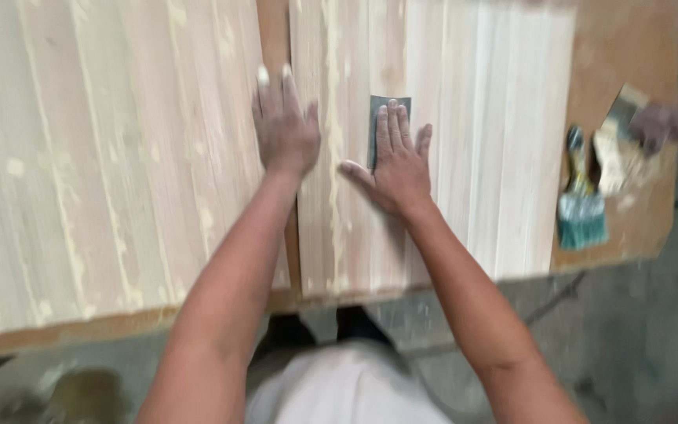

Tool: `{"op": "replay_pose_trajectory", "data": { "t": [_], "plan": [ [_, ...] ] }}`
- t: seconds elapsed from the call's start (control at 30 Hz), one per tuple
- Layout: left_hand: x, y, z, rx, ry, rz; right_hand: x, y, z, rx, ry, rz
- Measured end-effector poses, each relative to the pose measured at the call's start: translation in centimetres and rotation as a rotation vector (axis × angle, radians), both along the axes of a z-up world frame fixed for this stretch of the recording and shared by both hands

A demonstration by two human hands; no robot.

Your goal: The person sands the surface of a large, light-colored wooden board using a sanding block held in the right hand. The person moves the sanding block back and forth across the board's surface while stabilizing the board with the left hand.

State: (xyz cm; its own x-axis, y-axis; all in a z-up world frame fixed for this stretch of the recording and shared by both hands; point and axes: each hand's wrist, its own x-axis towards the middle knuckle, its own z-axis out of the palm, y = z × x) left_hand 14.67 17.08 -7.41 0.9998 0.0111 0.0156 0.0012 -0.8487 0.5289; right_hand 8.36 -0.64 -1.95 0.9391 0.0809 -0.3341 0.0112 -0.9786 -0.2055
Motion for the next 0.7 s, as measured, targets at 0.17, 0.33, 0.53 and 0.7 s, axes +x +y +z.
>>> {"op": "replay_pose_trajectory", "data": {
  "t": [0.17, 0.33, 0.53, 0.7],
  "plan": [
    [0.9, -0.1, 0.1, 0.031, 0.001, 0.000, -4.6, 1.6, 3.3, -0.049, 0.133, 0.019],
    [0.3, 0.1, 0.7, 0.034, -0.048, -0.023, 4.4, 1.6, 4.2, 0.018, 0.077, -0.040],
    [0.5, 0.2, 2.8, 0.085, 0.188, -0.037, -3.2, 2.3, 5.4, -0.094, 0.247, -0.042],
    [0.1, 0.3, 2.7, 0.063, 0.192, -0.030, 6.2, 1.3, 4.0, 0.013, 0.022, -0.067]
  ]
}}
